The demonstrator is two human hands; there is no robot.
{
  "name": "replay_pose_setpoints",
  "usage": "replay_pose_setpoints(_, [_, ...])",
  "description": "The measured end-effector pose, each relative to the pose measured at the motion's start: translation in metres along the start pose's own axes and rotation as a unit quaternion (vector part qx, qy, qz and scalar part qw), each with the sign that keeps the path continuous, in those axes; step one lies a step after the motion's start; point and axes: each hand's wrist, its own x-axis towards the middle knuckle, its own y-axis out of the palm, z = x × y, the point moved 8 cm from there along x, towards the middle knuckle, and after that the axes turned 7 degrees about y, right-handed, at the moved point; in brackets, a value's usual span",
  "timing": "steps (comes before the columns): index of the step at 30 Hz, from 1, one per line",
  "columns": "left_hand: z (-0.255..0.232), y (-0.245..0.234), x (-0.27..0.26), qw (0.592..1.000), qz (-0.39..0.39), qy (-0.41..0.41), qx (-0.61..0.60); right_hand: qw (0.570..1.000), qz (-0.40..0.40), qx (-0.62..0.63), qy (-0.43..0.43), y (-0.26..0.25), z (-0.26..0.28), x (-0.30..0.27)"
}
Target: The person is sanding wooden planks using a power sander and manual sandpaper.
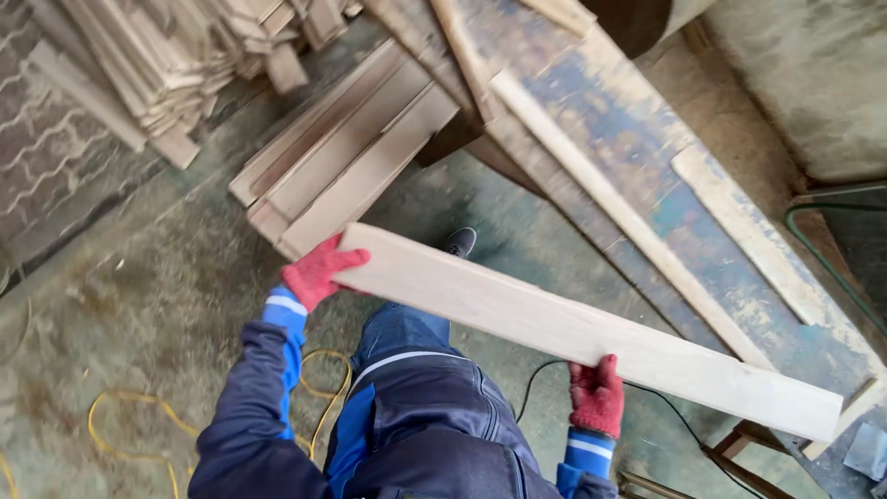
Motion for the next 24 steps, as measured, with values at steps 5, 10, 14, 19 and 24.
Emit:
replay_pose_setpoints(5, [0.031, -0.109, -0.132, 0.994, -0.046, -0.095, -0.01, 0.994, 0.063, -0.085, 0.039, 0.032, -0.084, -0.095])
replay_pose_setpoints(10, [0.132, -0.298, -0.166, 0.983, -0.15, -0.062, 0.087, 0.987, 0.027, -0.138, 0.077, 0.088, -0.152, -0.154])
replay_pose_setpoints(14, [0.19, -0.433, -0.19, 0.863, -0.018, 0.254, 0.436, 0.976, 0.012, -0.196, 0.097, 0.147, -0.219, -0.186])
replay_pose_setpoints(19, [0.243, -0.6, -0.315, 0.783, -0.111, 0.316, 0.524, 0.966, 0.018, -0.212, 0.144, 0.227, -0.378, -0.209])
replay_pose_setpoints(24, [0.268, -0.729, -0.489, 0.725, -0.233, 0.289, 0.58, 0.929, 0.102, -0.264, 0.241, 0.339, -0.553, -0.27])
